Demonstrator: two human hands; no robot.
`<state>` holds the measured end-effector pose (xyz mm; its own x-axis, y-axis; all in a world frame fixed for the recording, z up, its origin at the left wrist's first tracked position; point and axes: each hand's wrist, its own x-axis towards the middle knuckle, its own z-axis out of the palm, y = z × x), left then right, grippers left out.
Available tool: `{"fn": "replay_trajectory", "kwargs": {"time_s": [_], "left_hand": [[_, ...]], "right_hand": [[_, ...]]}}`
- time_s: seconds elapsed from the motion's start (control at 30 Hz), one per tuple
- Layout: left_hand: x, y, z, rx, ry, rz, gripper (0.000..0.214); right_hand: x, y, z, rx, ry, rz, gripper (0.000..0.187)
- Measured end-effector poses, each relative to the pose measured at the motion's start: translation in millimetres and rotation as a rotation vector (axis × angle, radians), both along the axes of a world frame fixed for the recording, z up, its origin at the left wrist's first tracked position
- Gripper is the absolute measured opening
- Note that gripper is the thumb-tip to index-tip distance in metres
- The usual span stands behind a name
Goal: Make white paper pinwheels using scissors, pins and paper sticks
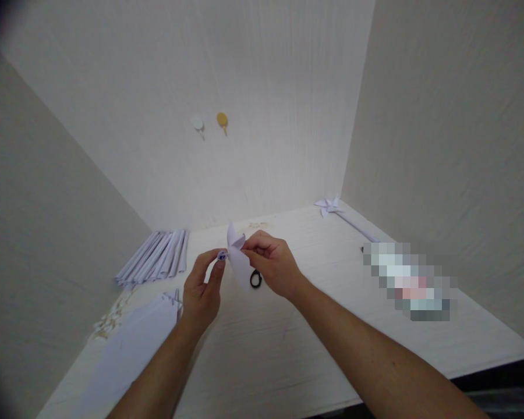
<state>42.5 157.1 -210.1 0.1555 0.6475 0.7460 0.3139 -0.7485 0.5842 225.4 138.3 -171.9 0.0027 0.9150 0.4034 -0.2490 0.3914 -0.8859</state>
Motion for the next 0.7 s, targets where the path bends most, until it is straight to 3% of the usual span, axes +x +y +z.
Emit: {"fn": "replay_trajectory", "kwargs": {"time_s": [0.27,0.7], "left_hand": [[-1.1,2.3,1.6,0.041,0.061,-0.006,0.024],[-1.6,1.9,3.4,-0.045,0.082,-0.030,0.025]], "right_hand": [[2.1,1.1,-1.2,0.062,-0.038,-0.028,0.017],[-2.4,-1.5,3.6,0.020,-0.033,-0.036,0.028]]}}
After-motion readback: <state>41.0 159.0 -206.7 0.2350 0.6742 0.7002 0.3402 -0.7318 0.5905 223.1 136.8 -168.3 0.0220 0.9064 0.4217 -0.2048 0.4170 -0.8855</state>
